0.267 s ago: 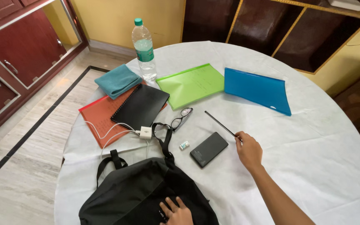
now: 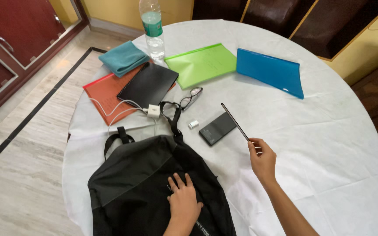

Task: The person packs a black backpack on a round table, placing a charger with cable, a small item, folders, a notebook, and a power bank into its compartments, then zips the pockets closed. They then take a folded blue cloth and wipe the shelves of a wooden wardrobe.

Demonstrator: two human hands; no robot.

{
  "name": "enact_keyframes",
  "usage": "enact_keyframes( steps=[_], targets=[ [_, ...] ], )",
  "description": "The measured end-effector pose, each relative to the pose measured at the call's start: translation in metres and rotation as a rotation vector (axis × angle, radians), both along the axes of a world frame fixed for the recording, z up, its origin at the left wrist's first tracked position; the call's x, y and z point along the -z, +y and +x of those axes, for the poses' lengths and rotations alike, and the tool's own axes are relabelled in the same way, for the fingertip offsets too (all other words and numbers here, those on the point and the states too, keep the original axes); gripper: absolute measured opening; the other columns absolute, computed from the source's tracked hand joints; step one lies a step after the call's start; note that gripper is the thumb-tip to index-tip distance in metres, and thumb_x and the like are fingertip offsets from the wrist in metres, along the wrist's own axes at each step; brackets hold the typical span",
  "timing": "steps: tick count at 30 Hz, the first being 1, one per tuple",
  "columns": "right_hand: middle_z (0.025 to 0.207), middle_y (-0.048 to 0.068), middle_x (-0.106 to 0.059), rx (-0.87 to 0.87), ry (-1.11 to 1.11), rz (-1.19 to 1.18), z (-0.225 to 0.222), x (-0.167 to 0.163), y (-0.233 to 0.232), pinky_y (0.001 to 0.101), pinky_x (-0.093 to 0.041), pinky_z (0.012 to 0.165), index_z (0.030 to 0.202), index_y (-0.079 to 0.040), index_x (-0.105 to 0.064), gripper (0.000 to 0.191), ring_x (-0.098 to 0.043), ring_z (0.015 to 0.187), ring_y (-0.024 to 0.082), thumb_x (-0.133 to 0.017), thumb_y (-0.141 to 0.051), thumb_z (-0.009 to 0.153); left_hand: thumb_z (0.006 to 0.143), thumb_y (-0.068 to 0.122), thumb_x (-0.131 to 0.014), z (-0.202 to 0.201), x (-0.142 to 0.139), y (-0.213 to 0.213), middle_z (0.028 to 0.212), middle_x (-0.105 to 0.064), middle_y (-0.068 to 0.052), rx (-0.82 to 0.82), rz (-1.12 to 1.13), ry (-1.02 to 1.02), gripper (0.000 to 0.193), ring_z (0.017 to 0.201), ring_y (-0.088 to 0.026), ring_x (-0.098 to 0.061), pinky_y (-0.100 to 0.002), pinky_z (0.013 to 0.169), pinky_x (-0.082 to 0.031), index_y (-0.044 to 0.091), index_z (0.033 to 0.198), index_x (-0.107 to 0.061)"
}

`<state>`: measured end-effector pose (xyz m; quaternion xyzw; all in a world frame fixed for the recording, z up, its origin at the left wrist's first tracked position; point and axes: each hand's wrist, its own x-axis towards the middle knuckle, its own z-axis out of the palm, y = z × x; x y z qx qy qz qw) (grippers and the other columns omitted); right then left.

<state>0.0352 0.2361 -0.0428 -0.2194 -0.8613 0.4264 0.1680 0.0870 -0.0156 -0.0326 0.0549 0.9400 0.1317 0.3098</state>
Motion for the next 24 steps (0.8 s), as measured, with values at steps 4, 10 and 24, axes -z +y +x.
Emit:
enact_keyframes(
  steps=[4,10,24],
  targets=[
    [0.092,0.003,-0.075,0.005,-0.091,-0.110,0.044,-0.003,-0.020,0.0319,-0.048,0.062,0.112,-0.008,-0.077,0.025,-0.057,0.068,0.014,-0.069,-0.026,0.096,0.083,0.036,-0.080,0.015,0.026,-0.024,0.163,-0.022,-0.030,0.048,0.202,0.353,0.091,0.147,-0.044,-0.024,-0.042,0.100,-0.051,0.004,0.154,-0.033],
    [0.094,0.001,-0.076,-0.184,-0.076,-0.084,0.094,-0.001,-0.028,0.0288,-0.052,0.074,0.109,-0.011,-0.079,0.020,-0.063,0.074,0.010,-0.070,-0.017,0.093,0.089,0.010,-0.066,0.041,0.050,-0.069,0.155,-0.044,-0.021,0.253,0.552,0.768,0.039,0.141,-0.038,-0.041,-0.048,0.108,-0.040,0.007,0.128,-0.065],
    [0.084,-0.001,-0.080,-0.608,-0.154,0.237,0.106,-0.015,-0.070,0.0321,-0.054,0.078,0.095,-0.013,-0.084,0.015,-0.065,0.088,0.018,-0.081,-0.014,0.080,0.084,0.009,-0.069,0.043,0.023,-0.076,0.102,-0.063,-0.005,0.322,0.611,0.983,0.015,0.103,-0.025,-0.060,-0.041,0.093,-0.044,0.009,0.097,-0.074]
  ],
)
